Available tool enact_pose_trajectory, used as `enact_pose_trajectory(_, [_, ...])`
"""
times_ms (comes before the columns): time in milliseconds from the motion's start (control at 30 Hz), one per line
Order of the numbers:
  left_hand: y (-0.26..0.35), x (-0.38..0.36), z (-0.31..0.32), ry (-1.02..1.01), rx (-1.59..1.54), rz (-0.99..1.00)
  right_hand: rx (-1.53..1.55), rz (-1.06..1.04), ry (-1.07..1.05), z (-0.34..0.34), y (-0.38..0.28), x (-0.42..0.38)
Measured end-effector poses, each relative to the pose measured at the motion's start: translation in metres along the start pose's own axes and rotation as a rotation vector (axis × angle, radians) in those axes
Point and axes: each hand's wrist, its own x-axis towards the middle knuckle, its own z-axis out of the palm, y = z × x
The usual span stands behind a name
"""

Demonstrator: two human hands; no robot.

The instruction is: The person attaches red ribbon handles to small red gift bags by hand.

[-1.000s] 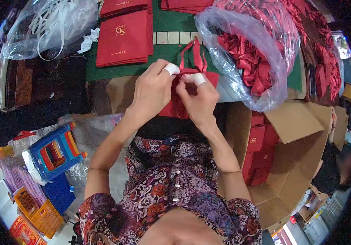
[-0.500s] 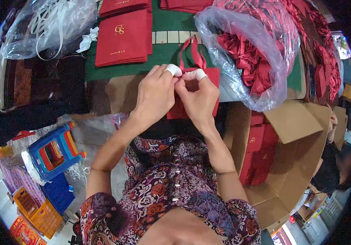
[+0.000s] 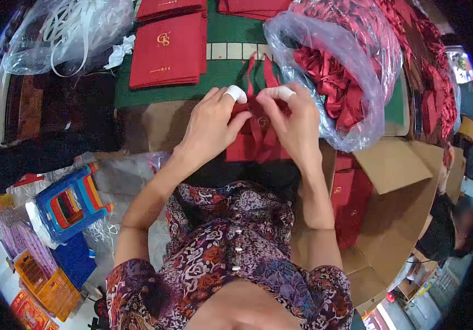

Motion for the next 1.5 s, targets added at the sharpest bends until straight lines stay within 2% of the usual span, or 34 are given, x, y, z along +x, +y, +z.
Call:
enact_pose_trajectory(33, [-0.001, 0.0, 0.003, 0.029, -0.003, 0.033, -0.119, -0.097, -0.035, -0.004, 0.002, 0.005])
enact_pose_trajectory(100, [-0.003, -0.002, 0.01, 0.047, 0.042, 0.108, -0.193, -0.142, -0.077, -0.01, 0.006, 0.012])
enact_pose_trajectory(167, [-0.001, -0.001, 0.01, 0.065, 0.09, 0.182, 0.041, 0.01, -0.427, -0.014, 0.013, 0.023])
enact_pose_trajectory(200, [0.002, -0.001, 0.008, 0.056, 0.108, 0.212, 0.045, 0.12, -0.579, -0.021, 0.011, 0.034])
enact_pose_trajectory(233, [0.004, -0.001, 0.006, 0.048, 0.126, 0.243, 0.044, 0.12, -0.578, -0.021, 0.02, 0.039])
enact_pose_trajectory(300, [0.001, -0.001, 0.008, 0.069, 0.108, 0.263, 0.46, 0.231, -0.822, -0.017, 0.037, 0.049])
enact_pose_trajectory(367, [0.0, -0.001, 0.008, 0.091, 0.091, 0.283, 0.497, 0.2, -0.828, -0.015, 0.042, 0.054])
enact_pose_trajectory(433, [0.0, -0.002, 0.008, 0.07, 0.026, 0.205, 0.521, 0.358, -0.888, -0.01, 0.046, 0.055])
enact_pose_trajectory(567, [-0.005, 0.002, 0.007, 0.025, -0.064, 0.053, 0.511, 0.352, -0.73, 0.001, 0.038, 0.044])
enact_pose_trajectory(667, [-0.011, 0.004, 0.006, 0.013, -0.026, 0.12, 0.465, 0.339, -0.396, 0.014, 0.039, 0.039])
enact_pose_trajectory(700, [-0.012, 0.001, 0.009, 0.003, -0.037, 0.159, 0.559, 0.437, -0.341, 0.016, 0.045, 0.045])
enact_pose_trajectory(767, [-0.014, 0.001, 0.009, -0.006, -0.046, 0.199, 0.48, 0.387, -0.269, 0.018, 0.049, 0.049])
enact_pose_trajectory(800, [-0.013, 0.002, 0.007, -0.025, -0.061, 0.05, 0.48, 0.388, -0.268, 0.016, 0.049, 0.049])
enact_pose_trajectory(833, [-0.014, 0.002, 0.006, -0.046, -0.076, -0.098, 0.305, 0.271, -0.221, 0.011, 0.048, 0.049])
enact_pose_trajectory(867, [-0.019, 0.002, 0.009, -0.025, -0.128, -0.141, 0.127, 0.151, -0.173, 0.006, 0.047, 0.049])
enact_pose_trajectory(900, [-0.021, 0.004, 0.009, -0.023, -0.131, -0.14, 0.124, 0.15, -0.173, -0.002, 0.043, 0.049])
enact_pose_trajectory(967, [-0.024, 0.006, 0.01, 0.066, -0.274, -0.125, 0.216, 0.278, -0.114, -0.019, 0.033, 0.044])
enact_pose_trajectory(1033, [-0.016, 0.013, 0.002, 0.078, -0.205, -0.175, 0.152, 0.343, -0.114, -0.025, 0.035, 0.04])
enact_pose_trajectory(1100, [-0.006, 0.025, 0.0, 0.057, -0.094, -0.269, -0.044, 0.122, -0.148, -0.025, 0.041, 0.036])
enact_pose_trajectory(1167, [-0.006, 0.03, 0.012, 0.067, -0.096, -0.234, -0.079, 0.177, -0.199, -0.02, 0.035, 0.034])
enact_pose_trajectory(1233, [-0.008, 0.034, 0.022, 0.126, 0.082, -0.103, -0.295, 0.155, -0.251, -0.009, 0.039, 0.029])
enact_pose_trajectory(1433, [-0.016, 0.035, 0.037, 0.09, 0.017, -0.206, -0.226, 0.079, -0.101, 0.0, 0.048, 0.017])
enact_pose_trajectory(1500, [-0.012, 0.033, 0.035, 0.121, -0.089, -0.329, -0.195, 0.077, -0.051, -0.001, 0.048, 0.015])
